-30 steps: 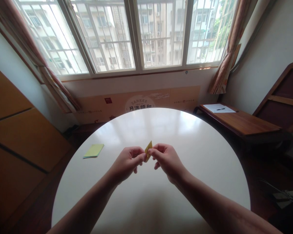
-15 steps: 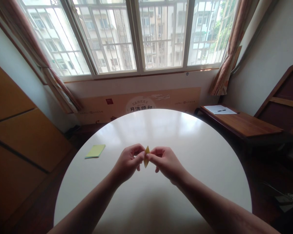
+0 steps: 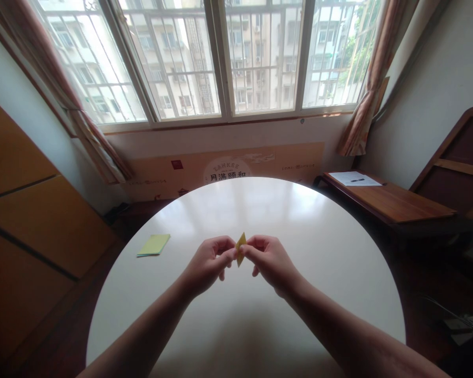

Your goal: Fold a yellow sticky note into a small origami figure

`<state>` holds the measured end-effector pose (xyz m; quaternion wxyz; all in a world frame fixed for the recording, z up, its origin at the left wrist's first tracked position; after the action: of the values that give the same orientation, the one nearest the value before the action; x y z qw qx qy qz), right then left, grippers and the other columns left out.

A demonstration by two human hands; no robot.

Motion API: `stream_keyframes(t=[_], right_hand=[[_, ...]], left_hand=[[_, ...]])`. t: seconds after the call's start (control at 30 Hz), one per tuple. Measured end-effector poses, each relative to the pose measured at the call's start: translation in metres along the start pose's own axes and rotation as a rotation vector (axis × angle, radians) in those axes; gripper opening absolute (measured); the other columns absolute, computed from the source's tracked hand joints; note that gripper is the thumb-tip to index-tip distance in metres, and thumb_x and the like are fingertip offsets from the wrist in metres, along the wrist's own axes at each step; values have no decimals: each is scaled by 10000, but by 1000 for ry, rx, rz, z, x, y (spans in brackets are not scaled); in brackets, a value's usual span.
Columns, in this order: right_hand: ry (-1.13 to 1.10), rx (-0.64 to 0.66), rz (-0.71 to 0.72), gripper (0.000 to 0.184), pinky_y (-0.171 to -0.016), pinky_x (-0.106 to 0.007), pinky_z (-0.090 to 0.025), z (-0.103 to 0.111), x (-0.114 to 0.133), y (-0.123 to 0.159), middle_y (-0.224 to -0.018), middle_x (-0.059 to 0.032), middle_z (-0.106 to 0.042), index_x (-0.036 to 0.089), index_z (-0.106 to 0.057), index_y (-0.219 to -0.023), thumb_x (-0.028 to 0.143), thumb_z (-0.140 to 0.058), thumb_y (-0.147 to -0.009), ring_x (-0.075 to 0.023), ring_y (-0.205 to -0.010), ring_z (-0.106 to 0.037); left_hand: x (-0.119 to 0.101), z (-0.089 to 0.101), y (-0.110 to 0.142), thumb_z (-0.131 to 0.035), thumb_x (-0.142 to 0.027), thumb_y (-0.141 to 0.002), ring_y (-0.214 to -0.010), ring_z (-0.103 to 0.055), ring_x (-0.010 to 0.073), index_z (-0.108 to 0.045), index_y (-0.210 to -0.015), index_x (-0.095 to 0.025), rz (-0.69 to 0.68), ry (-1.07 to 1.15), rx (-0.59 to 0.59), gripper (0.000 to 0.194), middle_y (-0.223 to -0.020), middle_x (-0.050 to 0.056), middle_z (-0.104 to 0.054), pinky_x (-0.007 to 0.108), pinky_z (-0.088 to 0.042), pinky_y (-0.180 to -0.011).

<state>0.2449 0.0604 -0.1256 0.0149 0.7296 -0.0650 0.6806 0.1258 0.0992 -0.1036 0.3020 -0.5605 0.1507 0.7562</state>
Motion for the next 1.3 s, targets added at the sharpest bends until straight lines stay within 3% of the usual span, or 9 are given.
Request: stream_keyframes(t=[0.4,0.53,0.77,1.1,1.3], right_hand=[[21,22,12,189,-462,-229,-425,-2,1,2,-621,-7,-619,166,-648,-661,321,-687,-762,-129,-560,-514],[4,57,-21,206,-454,-224,-411,-7,0,3,-620,-7,-611,162,-642,-645,329,-696,-754,-127,-560,-503],[-18,122,-47,197,-475,-230,-423,-14,-1,5,-641,-13,-622,153,-656,-663,320,-697,-758,-132,-585,-520],[-82,63,-50,222,-476,-215,-410,-3,1,2,-667,-14,-624,156,-652,-678,345,-718,-773,-124,-593,-523],[-104,42,-80,240,-458,-198,-396,0,-4,1,-620,1,-543,154,-650,-644,345,-757,-741,-127,-613,-477]], left_hand=[[3,-1,0,-570,-331,-800,-447,-442,82,-547,-658,-156,53,-26,31,227,-573,-33,-497,185,-381,-370],[-1,2,0,-520,-349,-840,-437,-433,83,-525,-648,-168,-6,-112,28,264,-534,-41,-487,193,-348,-399],[2,-4,-3,-493,-270,-810,-428,-415,77,-518,-652,-165,-46,54,49,192,-553,-43,-465,195,-341,-386],[2,-2,0,-457,-407,-865,-530,-477,111,-529,-744,-158,-4,200,17,286,-619,-13,-486,177,-390,-357],[-1,1,0,-648,-378,-791,-527,-494,108,-574,-778,-143,-28,109,-16,247,-620,-7,-539,183,-423,-366]])
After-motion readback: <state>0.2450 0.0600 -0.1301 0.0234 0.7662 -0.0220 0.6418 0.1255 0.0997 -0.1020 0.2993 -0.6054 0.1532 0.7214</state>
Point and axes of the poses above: each hand's wrist, its own y-axis away from the middle knuckle, its own z-axis out of the back of the hand, x = y × z, the point moved 8 cm from there along -y, towards the middle knuckle
